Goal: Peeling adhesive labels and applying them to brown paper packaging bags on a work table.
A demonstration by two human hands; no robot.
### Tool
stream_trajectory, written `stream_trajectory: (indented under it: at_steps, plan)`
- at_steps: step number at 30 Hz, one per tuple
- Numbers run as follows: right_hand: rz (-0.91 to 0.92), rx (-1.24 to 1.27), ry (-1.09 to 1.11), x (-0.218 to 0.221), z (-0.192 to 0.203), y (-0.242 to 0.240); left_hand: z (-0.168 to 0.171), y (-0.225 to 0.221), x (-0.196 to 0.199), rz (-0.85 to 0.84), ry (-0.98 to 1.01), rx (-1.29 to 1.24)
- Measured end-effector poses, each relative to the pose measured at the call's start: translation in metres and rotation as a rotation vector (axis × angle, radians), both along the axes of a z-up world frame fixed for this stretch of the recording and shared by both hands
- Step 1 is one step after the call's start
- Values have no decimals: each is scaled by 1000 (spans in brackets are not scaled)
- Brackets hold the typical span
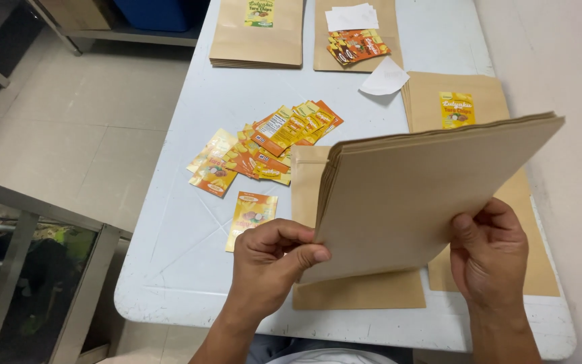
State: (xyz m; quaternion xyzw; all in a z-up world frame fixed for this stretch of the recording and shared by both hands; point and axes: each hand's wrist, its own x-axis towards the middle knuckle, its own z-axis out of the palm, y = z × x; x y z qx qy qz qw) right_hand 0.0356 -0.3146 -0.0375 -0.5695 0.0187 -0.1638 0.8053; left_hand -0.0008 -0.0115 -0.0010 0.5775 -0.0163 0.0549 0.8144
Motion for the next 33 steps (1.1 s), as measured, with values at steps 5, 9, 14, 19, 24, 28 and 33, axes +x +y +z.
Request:
stream_trajectory:
  at_steps: [5, 9, 14, 19, 24, 28, 33]
  plan:
    - [-39, 20, 24, -3, -2, -5, -5, 3, 4, -66, 53, -55]
    - [-19, 35, 29, -2, -5, -10, 1, 8, 5, -182, -13, -77]
    - [7, 55, -21, 0, -10, -12, 0, 12, 5, -363, -102, -119]
    - [-16, 32, 10, 12, -9, 2, 1, 9, 3, -443, -92, -270]
    - [16, 29, 14, 21, 7, 36, 26, -2, 0, -412, -86, -256]
    - [-130, -852, -5, -7, 54, 73, 72, -14, -9, 39, -167, 229]
    - [239, -822, -128, -45, 100, 97, 98, -31, -20, 228, -378, 558]
